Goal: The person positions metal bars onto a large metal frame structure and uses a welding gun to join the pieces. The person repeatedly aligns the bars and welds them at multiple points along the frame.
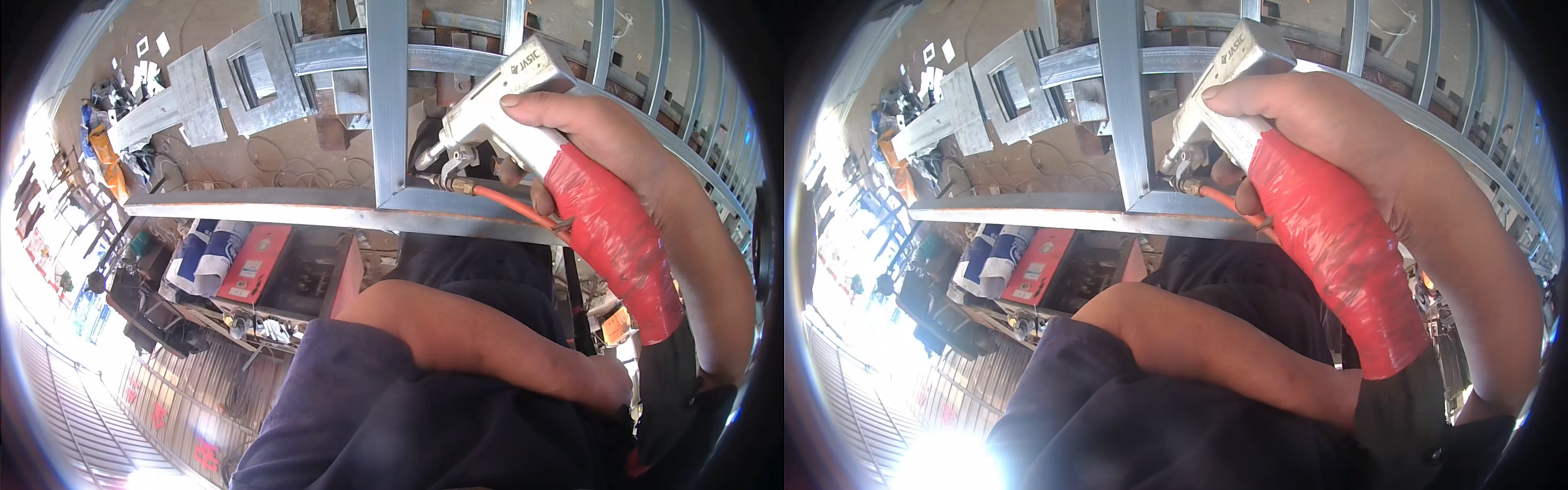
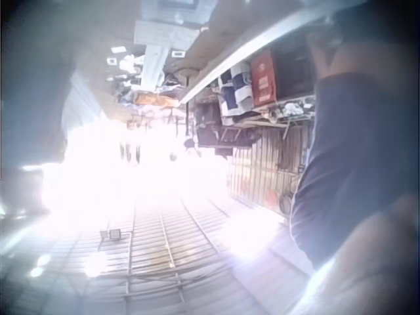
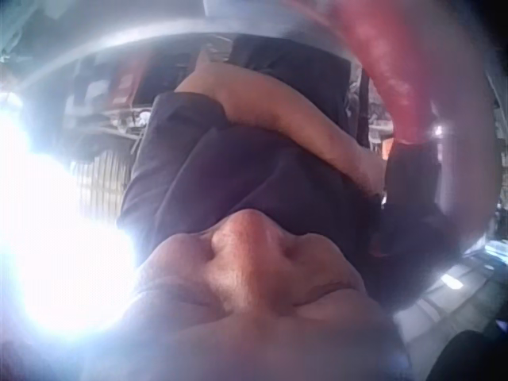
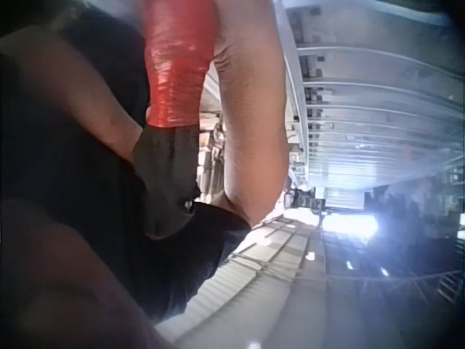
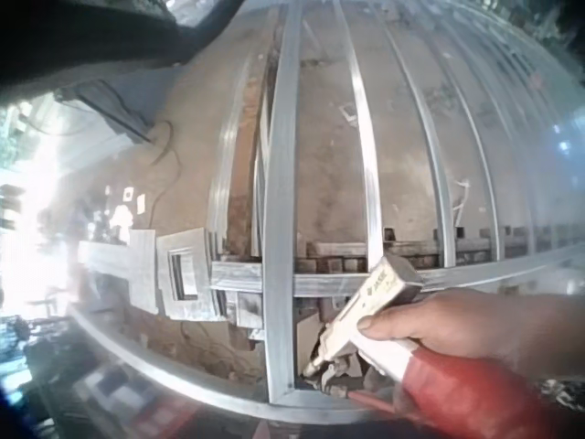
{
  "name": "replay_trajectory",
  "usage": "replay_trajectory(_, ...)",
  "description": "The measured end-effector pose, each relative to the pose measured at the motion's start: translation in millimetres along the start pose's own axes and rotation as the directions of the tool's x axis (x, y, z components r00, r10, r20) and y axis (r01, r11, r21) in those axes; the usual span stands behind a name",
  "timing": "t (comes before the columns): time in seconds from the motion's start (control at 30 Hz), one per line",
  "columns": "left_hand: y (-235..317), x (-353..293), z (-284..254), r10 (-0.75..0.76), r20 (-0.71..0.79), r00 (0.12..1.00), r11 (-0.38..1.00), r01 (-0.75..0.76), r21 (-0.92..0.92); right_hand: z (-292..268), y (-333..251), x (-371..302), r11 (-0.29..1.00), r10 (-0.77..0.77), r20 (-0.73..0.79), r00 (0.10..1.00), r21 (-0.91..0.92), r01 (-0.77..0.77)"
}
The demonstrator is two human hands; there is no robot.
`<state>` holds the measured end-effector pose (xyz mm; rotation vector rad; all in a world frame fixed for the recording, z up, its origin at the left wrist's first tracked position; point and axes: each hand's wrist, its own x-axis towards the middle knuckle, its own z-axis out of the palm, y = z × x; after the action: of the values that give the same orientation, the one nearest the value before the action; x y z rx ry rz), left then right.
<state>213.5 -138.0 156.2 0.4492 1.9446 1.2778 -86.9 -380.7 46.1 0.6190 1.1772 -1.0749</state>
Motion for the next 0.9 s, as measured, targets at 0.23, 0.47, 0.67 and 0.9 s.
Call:
replay_trajectory(0.23, -74.5, 11.2, -76.8, 0.450, 0.141, 0.882, 0.872, -0.401, -0.281, 13.7, -7.9, 10.0, 0.996, 0.050, -0.046, 0.998, -0.066, -0.053)
replay_trajectory(0.47, -85.2, -3.3, -93.6, 0.547, 0.155, 0.823, 0.810, -0.473, -0.346, 19.3, -2.0, 12.9, 0.997, 0.056, -0.042, 0.998, 0.060, -0.053)
replay_trajectory(0.67, -81.7, -1.3, -101.2, 0.569, 0.128, 0.812, 0.789, -0.496, -0.363, 29.8, -7.0, 7.8, 0.997, 0.053, -0.060, 0.997, -0.057, -0.056)
replay_trajectory(0.9, -86.2, -2.0, -105.0, 0.596, 0.114, 0.794, 0.766, -0.521, -0.377, 34.9, -9.4, 3.8, 0.996, 0.066, -0.107, 0.992, -0.056, -0.072)
